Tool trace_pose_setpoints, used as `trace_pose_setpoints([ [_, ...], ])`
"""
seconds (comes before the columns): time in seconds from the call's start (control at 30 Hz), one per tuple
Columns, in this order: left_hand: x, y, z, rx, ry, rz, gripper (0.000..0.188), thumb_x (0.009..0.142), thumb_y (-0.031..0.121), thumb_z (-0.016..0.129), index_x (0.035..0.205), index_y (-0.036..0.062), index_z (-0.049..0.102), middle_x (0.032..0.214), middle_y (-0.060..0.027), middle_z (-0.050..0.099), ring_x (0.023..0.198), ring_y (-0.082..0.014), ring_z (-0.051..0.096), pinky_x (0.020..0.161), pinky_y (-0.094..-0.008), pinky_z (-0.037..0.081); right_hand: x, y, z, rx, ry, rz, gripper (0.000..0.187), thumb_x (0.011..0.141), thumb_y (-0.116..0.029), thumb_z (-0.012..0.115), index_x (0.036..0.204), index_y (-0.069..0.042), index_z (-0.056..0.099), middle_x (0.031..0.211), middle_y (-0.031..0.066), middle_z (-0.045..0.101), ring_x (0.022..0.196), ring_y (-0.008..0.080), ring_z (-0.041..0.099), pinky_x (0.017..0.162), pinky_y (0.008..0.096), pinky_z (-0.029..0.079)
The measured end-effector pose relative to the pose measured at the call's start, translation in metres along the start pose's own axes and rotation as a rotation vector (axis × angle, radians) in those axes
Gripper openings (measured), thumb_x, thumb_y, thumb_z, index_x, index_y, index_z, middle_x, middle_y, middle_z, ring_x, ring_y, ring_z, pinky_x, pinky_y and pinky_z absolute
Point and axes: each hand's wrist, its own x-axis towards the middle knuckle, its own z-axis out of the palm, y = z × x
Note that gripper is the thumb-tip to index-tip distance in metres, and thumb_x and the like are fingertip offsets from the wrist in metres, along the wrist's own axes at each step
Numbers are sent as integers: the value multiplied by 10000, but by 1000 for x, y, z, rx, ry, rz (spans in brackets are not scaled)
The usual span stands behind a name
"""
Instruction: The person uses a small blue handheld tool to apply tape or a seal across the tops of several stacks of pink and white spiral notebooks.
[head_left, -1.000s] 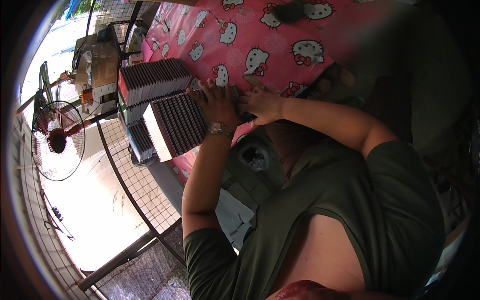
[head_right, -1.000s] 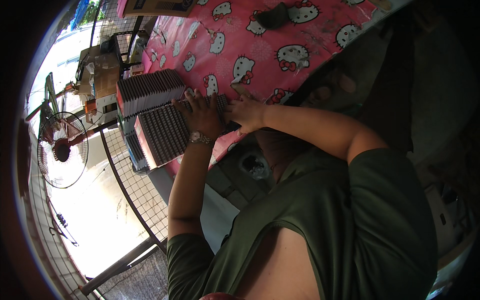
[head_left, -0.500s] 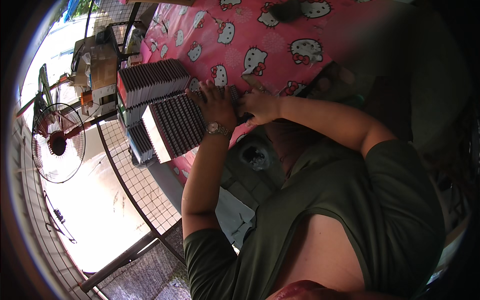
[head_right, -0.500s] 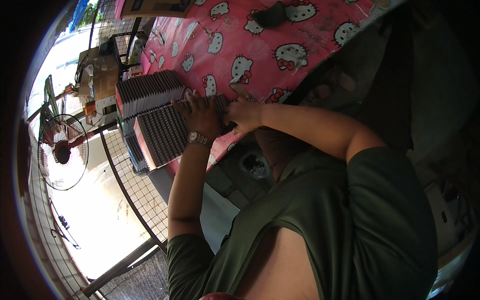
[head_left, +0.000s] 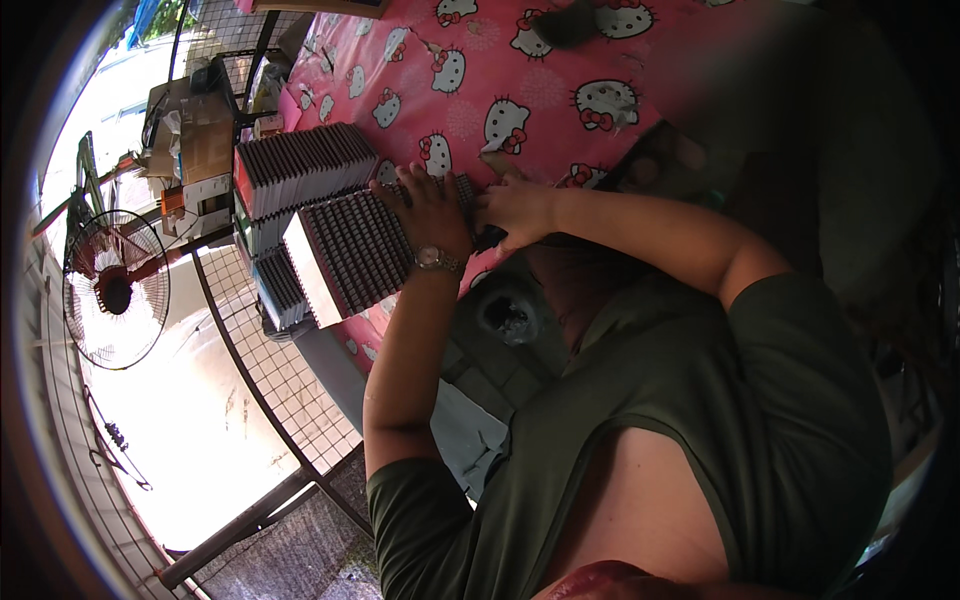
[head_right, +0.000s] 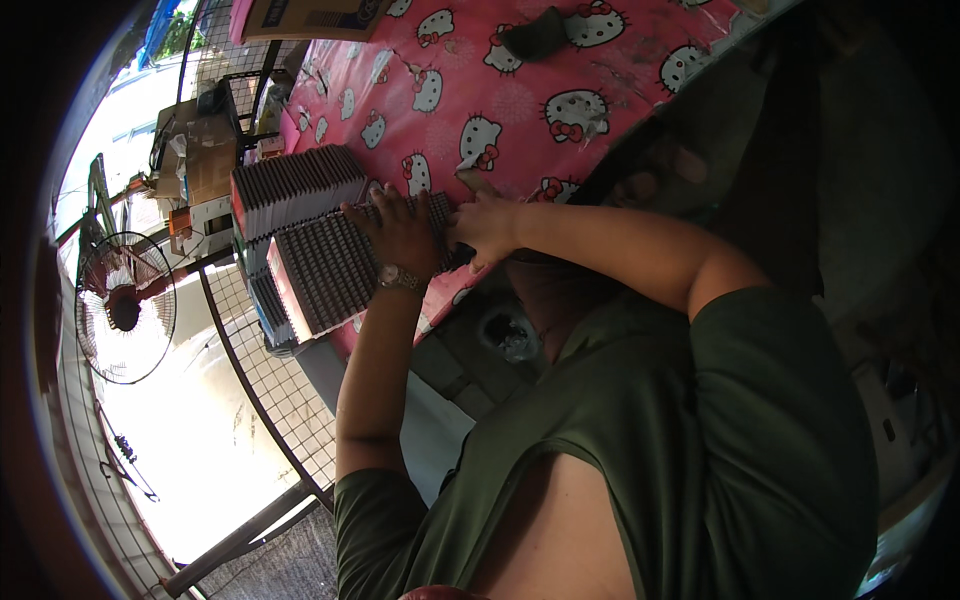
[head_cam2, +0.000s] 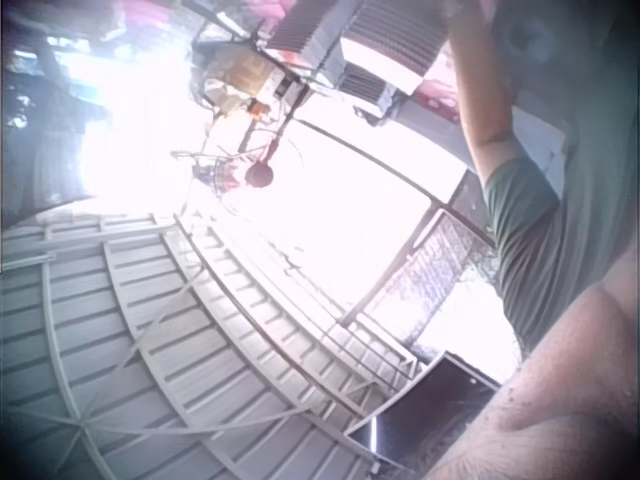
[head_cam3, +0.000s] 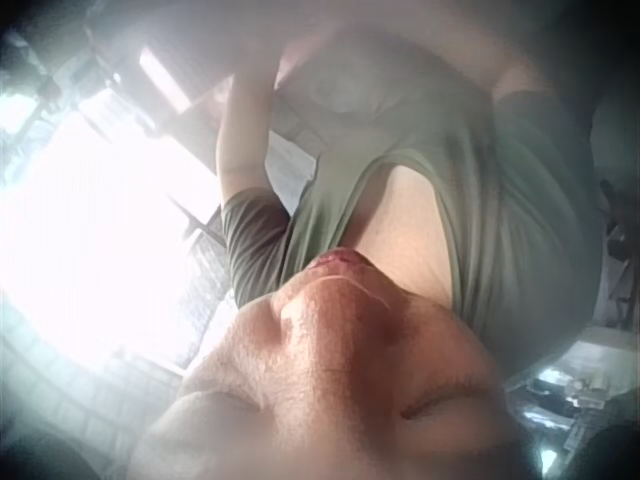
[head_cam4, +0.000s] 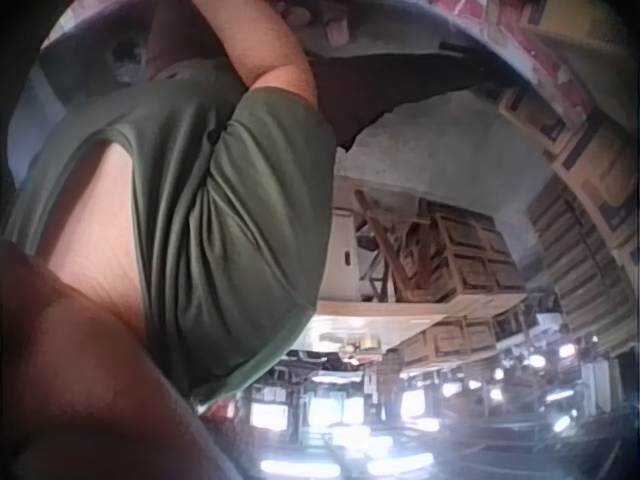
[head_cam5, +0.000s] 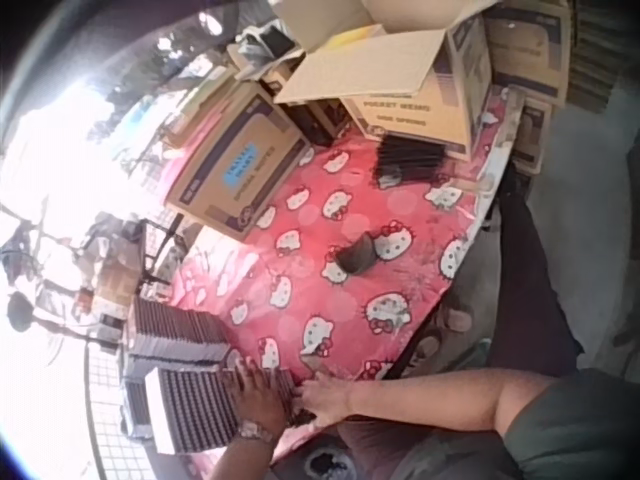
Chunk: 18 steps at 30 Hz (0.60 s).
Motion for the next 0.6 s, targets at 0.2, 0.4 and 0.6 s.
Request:
trace_pose_setpoints([
  [0.2, -1, -2, -5, 1, -9, 4, 547, 899, 460, 489, 1370, 184, 530, 1441, -241, 450, 1403, -411, 321, 1027, -812, 23, -1, 2, 0, 9, 37, 31, 479, 764, -462, 733, 1128, -162, 647, 1154, 65, 611, 1160, 278, 568, 1040, 554, 327],
  [0.4, -3, -2, -2, -7, -8, -7, 528, 897, 423, 495, 1363, 177, 533, 1439, -239, 451, 1397, -416, 324, 1033, -806, 30, 5, 0, 5, 16, 4, 5, 421, 812, -431, 679, 1084, -111, 675, 1050, 110, 674, 1047, 298, 645, 950, 495, 454],
  [0.6, 2, 2, -5, -15, -6, 0, 542, 885, 416, 503, 1367, 168, 533, 1464, -212, 434, 1395, -414, 324, 1044, -796, 32, 28, 5, 0, 229, -325, 157, 394, 787, -389, 694, 1061, -105, 690, 1019, 128, 673, 997, 325, 651, 918, 462, 476],
])
